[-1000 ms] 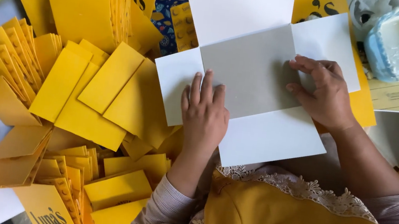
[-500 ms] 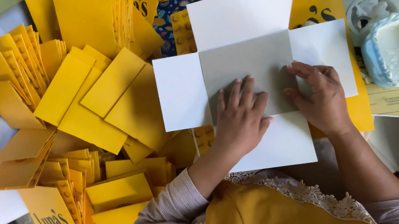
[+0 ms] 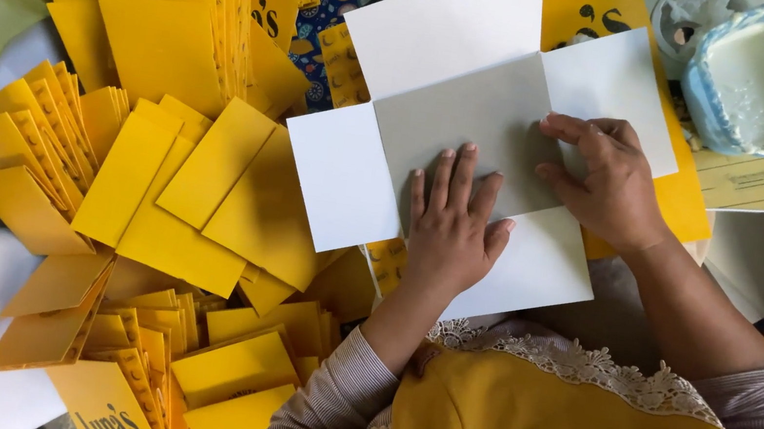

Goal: Applying glue to yellow paper templates and folding them to assemble boxes or envelopes

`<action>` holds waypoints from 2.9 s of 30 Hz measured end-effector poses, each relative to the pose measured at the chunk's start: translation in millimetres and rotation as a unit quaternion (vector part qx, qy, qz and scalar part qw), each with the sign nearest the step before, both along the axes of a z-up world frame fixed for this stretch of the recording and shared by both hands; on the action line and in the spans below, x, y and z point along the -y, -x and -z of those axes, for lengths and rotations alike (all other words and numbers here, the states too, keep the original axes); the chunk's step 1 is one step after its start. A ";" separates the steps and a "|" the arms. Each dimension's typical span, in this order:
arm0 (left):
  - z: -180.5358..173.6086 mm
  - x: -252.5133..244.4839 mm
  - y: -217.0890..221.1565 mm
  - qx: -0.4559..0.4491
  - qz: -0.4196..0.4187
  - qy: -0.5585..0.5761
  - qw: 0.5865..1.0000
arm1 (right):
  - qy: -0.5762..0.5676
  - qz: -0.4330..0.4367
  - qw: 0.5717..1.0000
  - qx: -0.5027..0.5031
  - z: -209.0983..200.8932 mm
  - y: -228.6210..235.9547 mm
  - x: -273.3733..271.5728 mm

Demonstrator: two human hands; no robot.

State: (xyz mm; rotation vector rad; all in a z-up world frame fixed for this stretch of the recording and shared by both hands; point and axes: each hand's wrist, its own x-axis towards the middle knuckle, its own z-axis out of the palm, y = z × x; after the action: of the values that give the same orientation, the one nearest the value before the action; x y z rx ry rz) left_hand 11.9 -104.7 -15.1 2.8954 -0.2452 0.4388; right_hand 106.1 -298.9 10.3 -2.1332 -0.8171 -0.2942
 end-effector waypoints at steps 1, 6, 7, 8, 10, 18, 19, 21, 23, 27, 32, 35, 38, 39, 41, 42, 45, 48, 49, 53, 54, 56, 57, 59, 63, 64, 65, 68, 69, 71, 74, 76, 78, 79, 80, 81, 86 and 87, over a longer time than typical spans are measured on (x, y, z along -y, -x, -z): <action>-0.9 0.3 -0.4 -0.001 0.000 0.000 1.000 | 0.000 -0.002 1.000 0.006 0.5 -0.6 0.6; 0.1 2.7 -1.8 -0.003 0.001 -0.012 1.000 | 0.006 0.004 1.000 0.000 2.7 -2.5 1.9; -0.2 3.1 -2.2 -0.008 -0.002 -0.024 1.000 | 0.000 0.000 1.000 -0.003 0.9 -2.3 1.5; -0.7 3.4 -2.4 -0.014 -0.006 -0.037 0.999 | -0.005 -0.004 1.000 -0.006 -1.0 -2.0 0.8; -1.5 5.0 -2.1 -0.015 -0.006 -0.040 0.999 | -0.004 -0.004 1.000 -0.011 -2.7 -1.1 1.3; 1.9 5.5 -3.6 -0.003 -0.008 -0.057 0.998 | -0.134 -0.004 0.991 -0.028 5.9 7.4 19.9; 1.7 5.2 -3.6 -0.002 -0.007 -0.060 0.998 | -0.141 0.025 0.990 -0.016 -1.8 14.2 25.8; -4.9 4.5 -3.5 -0.001 -0.002 -0.062 0.998 | -0.147 0.058 0.987 -0.003 -6.7 26.6 51.7; -18.0 5.2 -3.4 -0.039 0.012 -0.040 0.998 | -0.145 0.085 0.974 0.151 -1.6 41.1 93.7; -14.4 3.6 -7.5 -0.078 0.016 -0.064 0.995 | -0.025 0.259 0.923 0.283 -25.5 34.4 135.9; -5.3 2.4 -9.2 -0.119 -0.009 -0.122 0.985 | 0.041 0.271 0.958 0.082 -33.2 19.7 150.3; -12.8 6.8 -5.6 -0.056 0.000 -0.112 0.992 | 0.044 0.243 0.967 0.065 -45.7 15.3 142.0; -14.9 8.8 -5.0 -0.020 0.004 -0.105 0.994 | 0.010 0.236 0.970 0.059 -45.6 10.1 140.9; -16.1 9.3 -5.0 -0.019 0.004 -0.105 0.994 | 0.010 0.235 0.970 0.060 -43.1 8.7 144.2; -18.4 9.9 -4.1 -0.007 0.007 -0.096 0.995 | -0.057 0.234 0.967 0.079 -37.9 5.9 150.3; -17.8 9.6 -4.9 -0.007 0.006 -0.096 0.995 | -0.058 0.233 0.968 0.079 -35.4 4.0 154.5; -16.5 9.3 -4.9 -0.017 0.007 -0.103 0.994 | -0.142 0.218 0.961 0.090 -27.0 2.5 163.8; -17.3 9.9 -4.9 -0.005 0.008 -0.102 0.995 | -0.148 0.229 0.958 0.084 -20.0 -0.8 163.8; -17.8 10.1 -4.8 0.000 0.010 -0.102 0.995 | -0.154 0.234 0.957 0.075 -18.0 -2.6 163.1; -15.8 9.0 -4.8 -0.006 0.009 -0.102 0.995 | -0.154 0.246 0.954 0.071 -17.8 -8.0 160.8; -16.0 9.2 -4.6 -0.006 0.007 -0.102 0.995 | -0.154 0.245 0.955 0.071 -16.7 -8.8 160.7; -15.9 9.4 -4.0 0.000 0.008 -0.095 0.995 | -0.171 0.251 0.951 0.061 -14.4 -9.3 160.8; -15.8 9.3 -4.1 -0.001 0.008 -0.095 0.995 | -0.170 0.250 0.951 0.061 -13.8 -9.8 161.3; -16.0 9.3 -4.2 0.000 0.007 -0.097 0.995 | -0.195 0.230 0.952 0.059 -13.0 -10.9 162.6; -15.2 9.0 -4.3 0.000 0.004 -0.097 0.995 | -0.216 0.162 0.956 0.110 -11.6 -19.9 175.4; -15.5 9.2 -4.2 0.005 0.007 -0.098 0.995 | -0.245 0.155 0.949 0.126 -8.5 -23.2 183.6; -16.3 9.0 -3.4 0.008 0.009 -0.098 0.995 | -0.273 0.147 0.940 0.140 -5.4 -25.9 191.3; -14.4 8.6 -3.9 0.006 0.006 -0.099 0.995 | -0.234 0.212 0.939 0.139 -22.8 -23.0 207.4; -15.4 8.6 -3.5 0.006 0.007 -0.099 0.995 | -0.234 0.213 0.939 0.139 -15.6 -26.2 215.6; -17.3 9.1 -3.5 0.006 0.009 -0.091 0.996 | -0.241 0.241 0.937 0.079 -1.9 -32.3 232.9; -15.6 8.0 -3.5 -0.001 0.007 -0.093 0.996 | -0.276 0.105 0.953 0.061 -14.8 -34.7 213.3; -14.8 8.7 -4.3 0.005 0.006 -0.092 0.996 | -0.190 0.152 0.967 0.075 -20.6 -32.1 190.7; -14.7 8.5 -2.6 0.009 0.004 -0.092 0.996 | -0.108 0.194 0.971 0.085 -24.1 -31.1 174.4; -15.0 8.1 -3.1 0.006 0.007 -0.093 0.996 | -0.065 0.211 0.970 0.106 -25.5 -32.5 170.1; -15.5 7.9 -3.5 0.004 0.009 -0.093 0.996 | -0.022 0.227 0.965 0.126 -27.1 -34.0 165.9; -15.6 7.8 -3.4 0.004 0.010 -0.094 0.996 | -0.022 0.228 0.965 0.126 -28.1 -34.6 163.6; -15.7 8.2 -4.1 0.009 0.006 -0.085 0.996 | -0.004 0.218 0.967 0.133 -30.1 -39.5 156.7; -15.3 8.1 -3.9 0.008 0.006 -0.085 0.996 | -0.004 0.217 0.967 0.132 -26.1 -37.8 158.4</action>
State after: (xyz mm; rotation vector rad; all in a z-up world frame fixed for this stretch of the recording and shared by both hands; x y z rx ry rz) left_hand 15.8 -112.8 0.2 3.0550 -0.3158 0.4615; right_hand 144.0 -457.3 36.4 -2.2816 -0.4794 -0.8217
